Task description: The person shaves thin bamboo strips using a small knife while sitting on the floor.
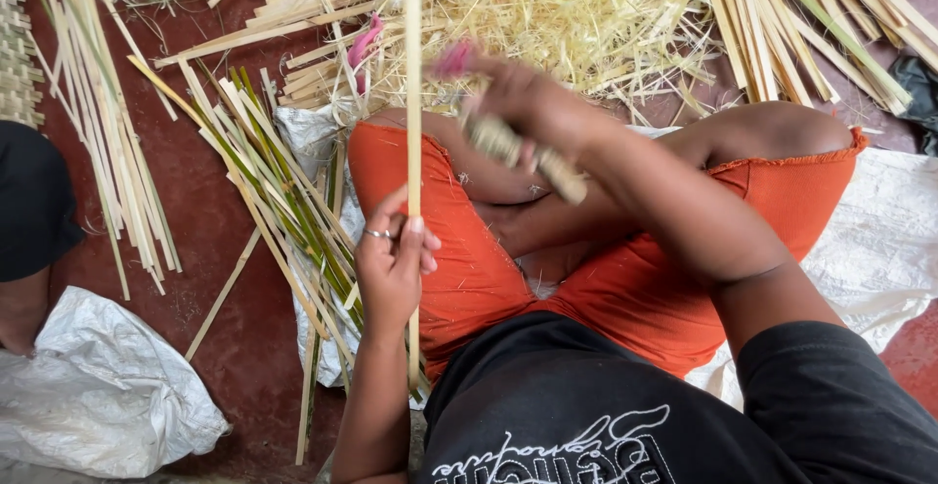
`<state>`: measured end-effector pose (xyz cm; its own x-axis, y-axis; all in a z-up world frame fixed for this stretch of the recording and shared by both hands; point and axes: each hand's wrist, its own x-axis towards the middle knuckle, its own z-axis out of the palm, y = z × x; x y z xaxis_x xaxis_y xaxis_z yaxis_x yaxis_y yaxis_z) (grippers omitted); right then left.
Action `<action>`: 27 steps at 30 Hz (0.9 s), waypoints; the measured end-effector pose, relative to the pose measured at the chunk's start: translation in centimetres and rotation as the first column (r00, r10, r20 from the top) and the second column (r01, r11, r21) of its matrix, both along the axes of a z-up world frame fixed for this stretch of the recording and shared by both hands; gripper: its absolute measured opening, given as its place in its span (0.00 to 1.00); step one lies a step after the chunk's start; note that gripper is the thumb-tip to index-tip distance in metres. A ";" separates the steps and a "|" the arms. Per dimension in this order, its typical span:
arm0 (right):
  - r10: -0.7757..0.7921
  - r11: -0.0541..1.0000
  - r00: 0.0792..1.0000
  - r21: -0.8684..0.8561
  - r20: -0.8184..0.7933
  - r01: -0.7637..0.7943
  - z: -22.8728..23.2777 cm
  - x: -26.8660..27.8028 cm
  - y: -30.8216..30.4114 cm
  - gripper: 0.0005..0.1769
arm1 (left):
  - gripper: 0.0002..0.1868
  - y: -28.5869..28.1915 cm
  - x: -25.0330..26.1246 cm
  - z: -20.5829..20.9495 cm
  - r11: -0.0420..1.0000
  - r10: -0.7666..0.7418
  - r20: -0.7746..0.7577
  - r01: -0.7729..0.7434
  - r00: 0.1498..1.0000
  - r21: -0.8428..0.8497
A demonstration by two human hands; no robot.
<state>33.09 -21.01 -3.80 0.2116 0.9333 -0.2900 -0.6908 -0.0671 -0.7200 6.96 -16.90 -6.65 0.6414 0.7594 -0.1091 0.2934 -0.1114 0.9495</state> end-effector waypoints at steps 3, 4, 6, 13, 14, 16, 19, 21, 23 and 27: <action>0.165 0.984 0.986 0.067 0.012 -0.165 1.5 -2.6 0.1 0.19 | 0.18 0.8 1.1 -0.2 0.998 0.039 0.149 -0.030 0.988 -0.064; 0.162 0.984 0.987 0.077 -0.004 -0.161 1.6 -2.7 0.3 0.17 | 0.18 1.1 1.5 -0.4 0.997 0.039 0.178 -0.026 0.983 -0.073; 0.155 0.984 0.988 0.089 -0.029 -0.151 1.5 -2.8 0.4 0.15 | 0.17 1.3 1.6 -1.0 0.997 0.048 0.208 -0.033 0.977 -0.076; 0.103 0.988 0.984 0.125 -0.145 -0.085 0.9 -2.6 0.4 0.09 | 0.17 0.4 0.9 -1.3 0.999 -0.005 0.166 -0.001 0.986 0.037; 0.101 0.989 0.984 0.126 -0.147 -0.083 -0.3 -2.3 0.5 0.09 | 0.17 0.4 0.6 -1.4 0.999 -0.007 0.164 0.001 0.986 0.038; 0.133 0.978 0.980 0.177 -0.145 -0.106 -2.8 -1.4 0.6 0.16 | 0.17 0.1 0.1 -1.7 0.998 -0.047 0.140 0.039 0.989 0.059; 0.163 0.975 0.983 0.167 -0.081 -0.148 -2.5 -1.3 1.0 0.17 | 0.17 0.2 -0.3 -1.2 0.994 -0.061 0.109 0.051 0.992 0.094; 0.059 0.998 0.991 0.040 -0.117 -0.055 -2.3 0.8 0.9 0.17 | 0.17 -0.8 -2.2 -2.3 0.993 -0.086 -0.011 0.087 0.996 0.079; -0.057 0.996 0.989 -0.080 -0.134 0.047 -2.4 2.6 1.3 0.18 | 0.17 -0.8 -3.5 -3.0 0.989 -0.119 -0.127 0.128 0.985 0.070; -0.250 0.966 0.959 -0.105 -0.132 0.237 -4.4 5.6 1.4 0.07 | 0.16 -1.3 -6.2 -3.8 0.978 -0.139 -0.169 0.162 0.976 0.129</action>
